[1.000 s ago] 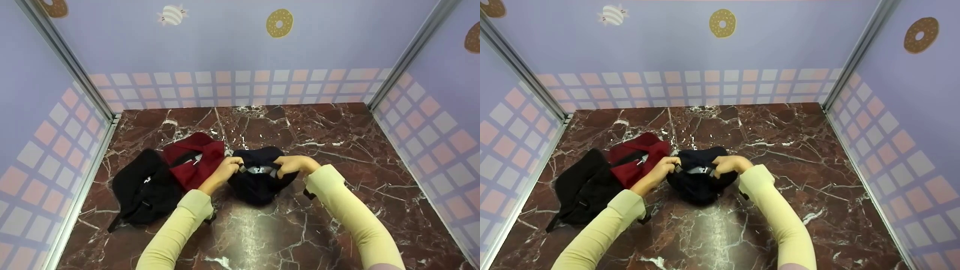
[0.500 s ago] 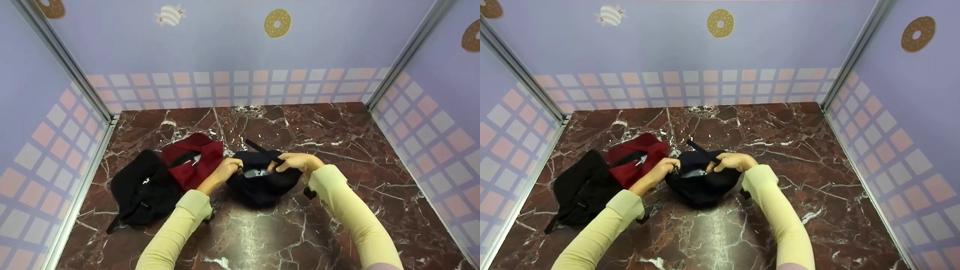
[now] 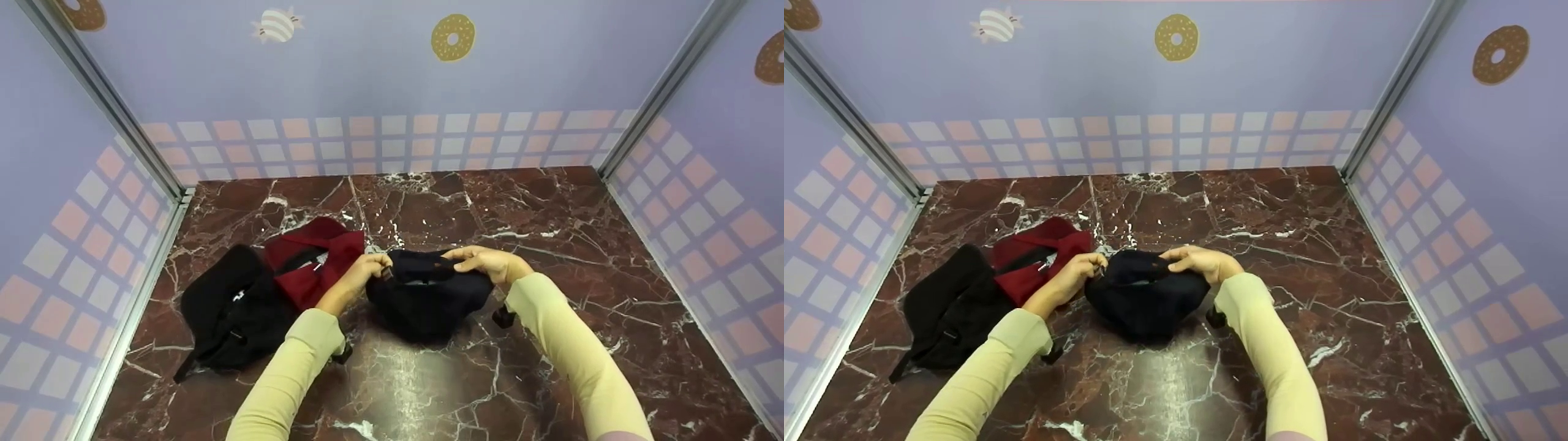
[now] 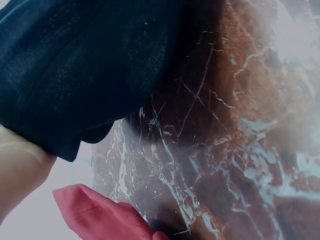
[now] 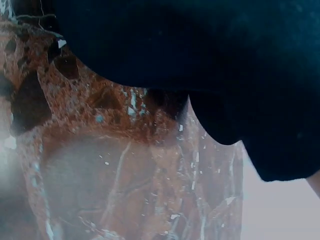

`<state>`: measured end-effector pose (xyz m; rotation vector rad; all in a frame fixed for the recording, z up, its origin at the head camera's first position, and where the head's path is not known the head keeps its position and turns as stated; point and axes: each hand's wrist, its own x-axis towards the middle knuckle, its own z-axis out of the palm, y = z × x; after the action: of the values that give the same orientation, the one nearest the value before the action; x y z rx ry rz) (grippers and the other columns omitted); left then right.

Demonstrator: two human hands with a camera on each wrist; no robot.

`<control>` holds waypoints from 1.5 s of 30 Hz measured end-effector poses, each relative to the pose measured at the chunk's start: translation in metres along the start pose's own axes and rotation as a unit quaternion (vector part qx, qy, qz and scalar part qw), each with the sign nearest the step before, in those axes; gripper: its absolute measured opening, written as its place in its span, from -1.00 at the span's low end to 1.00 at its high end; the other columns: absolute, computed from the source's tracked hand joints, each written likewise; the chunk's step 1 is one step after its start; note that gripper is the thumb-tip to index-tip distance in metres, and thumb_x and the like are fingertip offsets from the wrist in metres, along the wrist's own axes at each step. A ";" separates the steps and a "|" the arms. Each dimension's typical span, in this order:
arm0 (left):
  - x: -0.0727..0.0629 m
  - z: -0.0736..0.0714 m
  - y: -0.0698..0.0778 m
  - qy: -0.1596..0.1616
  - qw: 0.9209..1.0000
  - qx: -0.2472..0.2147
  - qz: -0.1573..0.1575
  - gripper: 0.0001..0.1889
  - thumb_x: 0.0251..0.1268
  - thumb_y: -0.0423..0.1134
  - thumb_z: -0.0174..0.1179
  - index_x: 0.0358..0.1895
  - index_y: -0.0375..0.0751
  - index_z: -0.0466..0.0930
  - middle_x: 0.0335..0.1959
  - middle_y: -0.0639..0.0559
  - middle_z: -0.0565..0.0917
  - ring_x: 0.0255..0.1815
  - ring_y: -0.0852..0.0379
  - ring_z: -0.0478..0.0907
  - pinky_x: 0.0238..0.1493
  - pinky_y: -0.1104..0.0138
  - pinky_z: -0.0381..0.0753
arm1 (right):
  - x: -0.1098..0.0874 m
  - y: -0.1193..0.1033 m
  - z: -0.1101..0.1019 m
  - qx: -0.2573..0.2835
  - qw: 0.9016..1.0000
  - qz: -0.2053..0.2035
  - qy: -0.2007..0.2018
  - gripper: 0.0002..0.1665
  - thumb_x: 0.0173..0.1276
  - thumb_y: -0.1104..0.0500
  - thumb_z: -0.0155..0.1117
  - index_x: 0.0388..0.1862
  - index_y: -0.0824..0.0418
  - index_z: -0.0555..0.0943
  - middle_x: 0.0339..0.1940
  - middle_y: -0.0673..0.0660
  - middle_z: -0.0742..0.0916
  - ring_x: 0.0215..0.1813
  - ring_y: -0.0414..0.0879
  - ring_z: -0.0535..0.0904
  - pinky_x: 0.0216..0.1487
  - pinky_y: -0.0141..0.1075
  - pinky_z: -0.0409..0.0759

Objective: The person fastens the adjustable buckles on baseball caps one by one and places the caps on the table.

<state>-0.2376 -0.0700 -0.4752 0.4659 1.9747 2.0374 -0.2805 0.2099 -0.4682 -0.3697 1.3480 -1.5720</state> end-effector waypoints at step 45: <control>0.000 0.006 0.011 -0.018 0.998 0.043 -0.031 -0.65 -0.17 -0.59 -0.21 -0.21 -0.64 0.38 -0.46 0.18 0.46 -0.37 0.27 0.34 -0.33 0.47 0.30 | 0.035 -0.025 0.054 -0.489 0.872 0.017 0.035 -0.36 -0.01 0.19 0.28 0.09 0.38 0.40 0.08 0.27 0.54 0.11 0.02 0.44 0.16 -0.18 0.36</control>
<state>-0.2349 -0.0650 -0.4644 0.4511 2.0352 1.9015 -0.2681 0.1478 -0.4405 -0.8883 2.1303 -0.7525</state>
